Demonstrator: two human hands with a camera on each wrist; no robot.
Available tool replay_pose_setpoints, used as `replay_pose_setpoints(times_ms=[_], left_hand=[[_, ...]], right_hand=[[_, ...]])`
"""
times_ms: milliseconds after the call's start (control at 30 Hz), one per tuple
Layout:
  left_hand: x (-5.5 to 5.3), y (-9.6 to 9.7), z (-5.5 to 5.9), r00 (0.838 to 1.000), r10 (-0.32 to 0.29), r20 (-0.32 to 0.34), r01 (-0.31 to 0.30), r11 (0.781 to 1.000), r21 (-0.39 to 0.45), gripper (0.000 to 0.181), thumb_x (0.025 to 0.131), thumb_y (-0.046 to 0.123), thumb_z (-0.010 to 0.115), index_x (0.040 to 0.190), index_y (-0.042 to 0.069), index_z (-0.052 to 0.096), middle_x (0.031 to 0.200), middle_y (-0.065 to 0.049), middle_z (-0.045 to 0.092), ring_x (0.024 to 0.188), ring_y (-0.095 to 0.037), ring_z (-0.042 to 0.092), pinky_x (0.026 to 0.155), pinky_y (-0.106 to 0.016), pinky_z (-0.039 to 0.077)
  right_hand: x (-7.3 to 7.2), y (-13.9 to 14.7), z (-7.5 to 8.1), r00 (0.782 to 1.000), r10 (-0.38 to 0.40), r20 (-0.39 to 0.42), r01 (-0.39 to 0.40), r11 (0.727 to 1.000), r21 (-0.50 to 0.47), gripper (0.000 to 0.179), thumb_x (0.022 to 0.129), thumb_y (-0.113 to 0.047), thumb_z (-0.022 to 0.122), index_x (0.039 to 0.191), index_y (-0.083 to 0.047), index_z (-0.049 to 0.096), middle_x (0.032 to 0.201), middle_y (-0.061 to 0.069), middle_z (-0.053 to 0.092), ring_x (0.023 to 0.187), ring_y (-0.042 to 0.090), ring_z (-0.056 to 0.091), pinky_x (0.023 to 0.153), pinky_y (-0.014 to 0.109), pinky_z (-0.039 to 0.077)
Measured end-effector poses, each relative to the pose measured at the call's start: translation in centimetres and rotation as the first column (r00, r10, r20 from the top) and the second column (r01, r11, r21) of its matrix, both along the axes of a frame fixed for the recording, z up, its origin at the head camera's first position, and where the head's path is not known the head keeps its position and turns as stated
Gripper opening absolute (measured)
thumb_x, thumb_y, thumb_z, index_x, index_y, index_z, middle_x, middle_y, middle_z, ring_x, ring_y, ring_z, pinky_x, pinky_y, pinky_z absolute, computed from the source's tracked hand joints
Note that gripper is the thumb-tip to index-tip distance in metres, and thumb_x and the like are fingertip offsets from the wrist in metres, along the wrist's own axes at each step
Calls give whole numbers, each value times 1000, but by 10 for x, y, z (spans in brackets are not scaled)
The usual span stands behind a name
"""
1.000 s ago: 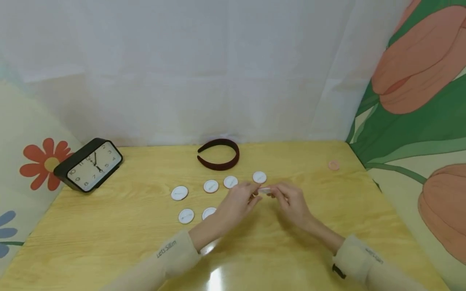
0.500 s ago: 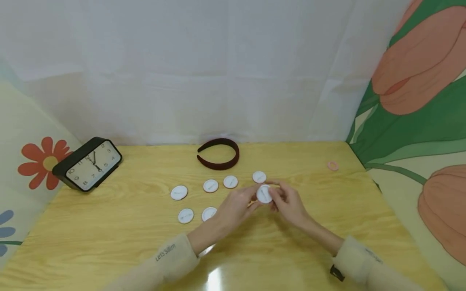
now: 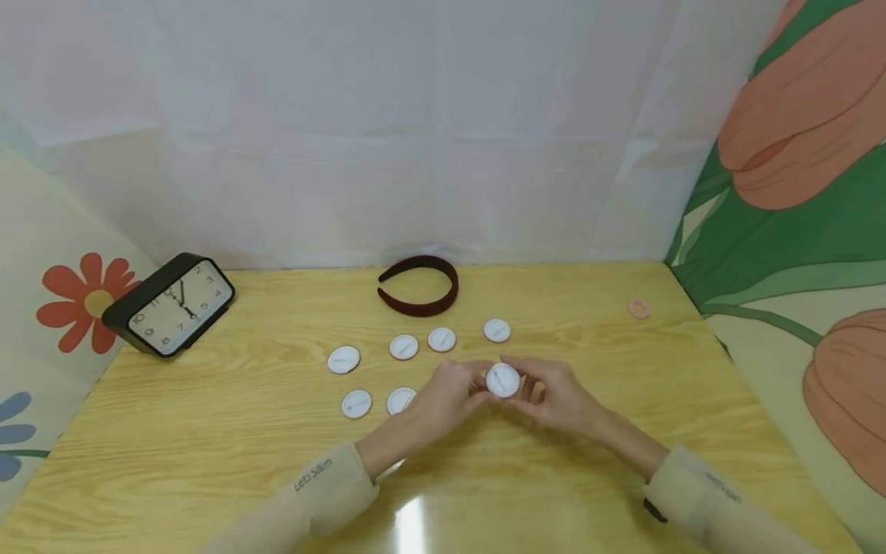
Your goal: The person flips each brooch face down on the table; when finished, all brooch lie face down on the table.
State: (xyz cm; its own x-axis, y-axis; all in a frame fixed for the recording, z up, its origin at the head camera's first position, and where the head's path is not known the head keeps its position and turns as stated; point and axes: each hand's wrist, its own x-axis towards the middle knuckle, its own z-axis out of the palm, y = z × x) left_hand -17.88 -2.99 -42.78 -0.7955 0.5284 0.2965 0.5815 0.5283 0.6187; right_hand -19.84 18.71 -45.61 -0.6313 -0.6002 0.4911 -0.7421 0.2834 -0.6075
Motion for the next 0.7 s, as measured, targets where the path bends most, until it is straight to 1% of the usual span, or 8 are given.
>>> replay_pose_setpoints(times_ms=[100, 233, 300, 367, 433, 533, 633, 700], left_hand=[[0, -1, -1, 1000, -14, 16, 14, 1000, -27, 27, 83, 6, 77, 109, 3, 70, 87, -8, 74, 80, -16, 71, 66, -14, 54], [1, 0, -6, 1000, -28, 4, 28, 997, -67, 24, 83, 7, 77, 106, 4, 70, 89, -6, 73, 82, -14, 70, 67, -14, 53], [1, 2, -10, 999, -35, -2, 35, 995, -93, 19, 84, 9, 76, 101, 5, 70, 89, -5, 73, 82, -13, 69, 67, -15, 53], [2, 2, -12, 1000, -28, -6, 27, 991, -129, 18, 85, 12, 76, 101, 5, 69, 89, -5, 72, 82, -13, 68, 67, -16, 53], [4, 3, -12, 1000, -4, -26, 0, 985, -172, 27, 87, 16, 74, 109, 2, 67, 91, -8, 72, 83, -16, 68, 68, -19, 55], [9, 1, -9, 997, 59, -56, -69, 975, -213, 42, 91, 22, 70, 123, -2, 59, 96, -12, 71, 82, -19, 69, 67, -23, 56], [13, -6, -3, 990, 128, -63, -138, 969, -203, 52, 93, 26, 65, 135, -2, 50, 106, -15, 70, 68, -19, 67, 56, -25, 55], [12, -15, -1, 982, 164, -95, -181, 961, -209, 54, 94, 28, 63, 137, -1, 48, 117, -17, 66, 78, -23, 68, 64, -29, 57]], right_hand=[[1, 2, -1, 1000, 24, 0, -24, 999, 28, 55, 75, -2, 83, 124, 9, 59, 102, 16, 71, 66, 7, 64, 50, 17, 53], [4, 3, -2, 997, 40, 70, -42, 999, 34, 54, 78, -5, 81, 125, 9, 58, 106, 19, 70, 70, 10, 68, 58, 19, 56], [5, 3, -3, 995, 31, 93, -36, 998, 45, 52, 78, -7, 82, 123, 6, 60, 106, 17, 70, 73, 11, 68, 60, 21, 57], [6, 3, -4, 998, -3, 63, -2, 997, 78, 50, 77, -12, 83, 121, 0, 62, 106, 11, 70, 78, 11, 67, 63, 23, 57], [5, 2, -5, 998, -67, 4, 66, 989, 134, 47, 77, -21, 84, 117, -6, 64, 106, 3, 68, 84, 10, 64, 68, 26, 56], [5, 0, -6, 982, -173, -72, 186, 953, 239, 47, 76, -32, 85, 113, -9, 66, 104, -1, 61, 90, 11, 58, 73, 29, 54], [6, -1, -7, 965, -253, -67, 261, 906, 333, 49, 76, -35, 84, 112, -8, 67, 103, 0, 57, 89, 11, 53, 72, 28, 51], [7, -2, -8, 958, -285, -41, 280, 885, 371, 50, 75, -35, 85, 113, -7, 67, 101, 1, 56, 88, 12, 52, 71, 28, 50]])
